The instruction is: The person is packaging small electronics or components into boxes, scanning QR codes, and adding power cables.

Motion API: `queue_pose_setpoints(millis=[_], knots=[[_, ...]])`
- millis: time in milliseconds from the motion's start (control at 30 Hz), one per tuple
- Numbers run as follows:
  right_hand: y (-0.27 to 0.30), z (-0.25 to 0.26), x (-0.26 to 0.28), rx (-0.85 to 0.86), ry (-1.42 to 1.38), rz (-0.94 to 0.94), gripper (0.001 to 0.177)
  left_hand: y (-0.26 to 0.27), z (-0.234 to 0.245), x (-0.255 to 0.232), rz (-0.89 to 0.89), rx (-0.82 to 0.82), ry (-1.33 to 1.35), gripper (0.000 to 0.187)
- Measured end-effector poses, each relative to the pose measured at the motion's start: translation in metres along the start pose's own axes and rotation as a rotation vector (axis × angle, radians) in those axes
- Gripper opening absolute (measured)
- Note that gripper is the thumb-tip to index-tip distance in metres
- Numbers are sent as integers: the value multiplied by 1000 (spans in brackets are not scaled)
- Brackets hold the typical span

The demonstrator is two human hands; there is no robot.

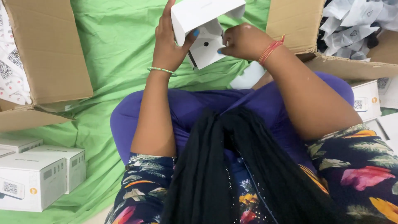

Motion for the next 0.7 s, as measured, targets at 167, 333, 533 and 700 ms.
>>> queue_pose_setpoints(millis=[167,333,533,700], knots=[[-5,-26,31,-490,355,715,64,-6,-6,30,83,-143,162,62],[-39,-26,39,-580,600,755,80,-8,0,28,131,-167,164,50],[-70,-3,61,-177,552,573,97,-11,9,14,75,-133,166,57],[-84,0,75,136,520,464,107,-12,12,14,106,-117,212,59]])
Point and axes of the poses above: each hand's wrist, its own y-axis away from the middle knuckle, its own z-axis out of the back of the hand, x = y × z, the point moved 1 cm from there along -y, towards the middle knuckle, and after that the axes turned 4 degrees about -x, right-handed, at the moved point
